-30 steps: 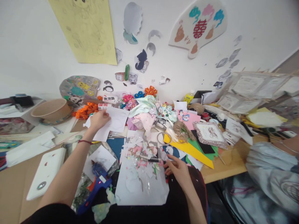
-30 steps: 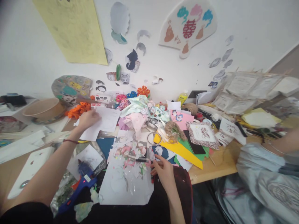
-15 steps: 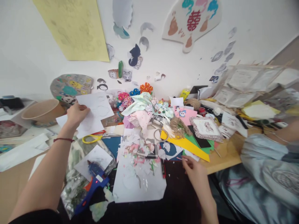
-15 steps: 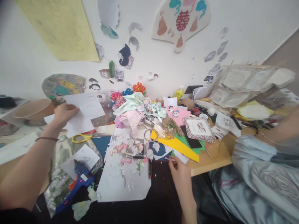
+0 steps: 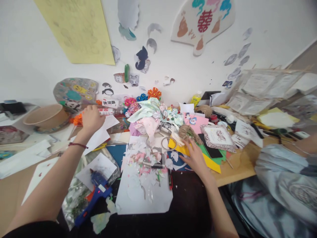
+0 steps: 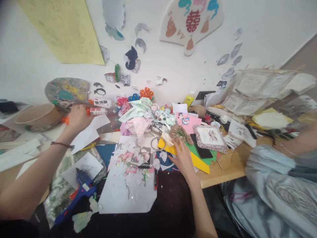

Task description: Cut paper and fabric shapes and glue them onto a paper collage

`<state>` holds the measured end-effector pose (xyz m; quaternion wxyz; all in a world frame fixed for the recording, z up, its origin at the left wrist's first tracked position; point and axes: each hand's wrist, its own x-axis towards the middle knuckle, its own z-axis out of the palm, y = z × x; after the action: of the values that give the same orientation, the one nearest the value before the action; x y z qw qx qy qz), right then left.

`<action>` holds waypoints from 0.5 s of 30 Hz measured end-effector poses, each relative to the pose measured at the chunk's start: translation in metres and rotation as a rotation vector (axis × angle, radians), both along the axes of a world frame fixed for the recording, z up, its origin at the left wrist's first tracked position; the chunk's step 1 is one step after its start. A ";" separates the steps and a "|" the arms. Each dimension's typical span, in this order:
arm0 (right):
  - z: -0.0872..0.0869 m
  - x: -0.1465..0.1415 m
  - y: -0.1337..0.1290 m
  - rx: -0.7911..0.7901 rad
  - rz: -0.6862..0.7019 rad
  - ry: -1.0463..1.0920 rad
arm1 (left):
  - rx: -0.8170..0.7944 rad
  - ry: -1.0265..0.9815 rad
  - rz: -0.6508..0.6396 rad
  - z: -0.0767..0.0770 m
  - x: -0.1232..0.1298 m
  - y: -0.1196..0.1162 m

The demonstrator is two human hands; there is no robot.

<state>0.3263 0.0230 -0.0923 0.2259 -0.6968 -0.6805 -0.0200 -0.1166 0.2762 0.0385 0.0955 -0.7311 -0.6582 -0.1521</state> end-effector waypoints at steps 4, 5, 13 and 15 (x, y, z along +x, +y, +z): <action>0.009 0.008 0.008 -0.110 -0.021 0.029 | 0.014 0.058 -0.207 0.008 0.049 -0.027; 0.013 0.011 0.008 -0.129 -0.011 0.042 | 0.012 0.064 -0.257 0.008 0.063 -0.035; 0.031 0.033 0.008 -0.093 0.132 0.067 | -0.125 -0.005 -0.761 -0.002 0.155 -0.107; 0.035 0.037 0.012 -0.090 0.153 0.104 | -0.170 0.010 -0.856 -0.010 0.171 -0.122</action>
<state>0.3638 0.0350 -0.0570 0.2302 -0.6525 -0.7192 0.0641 0.0545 0.1543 0.0287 -0.0336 -0.9440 -0.3057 -0.1197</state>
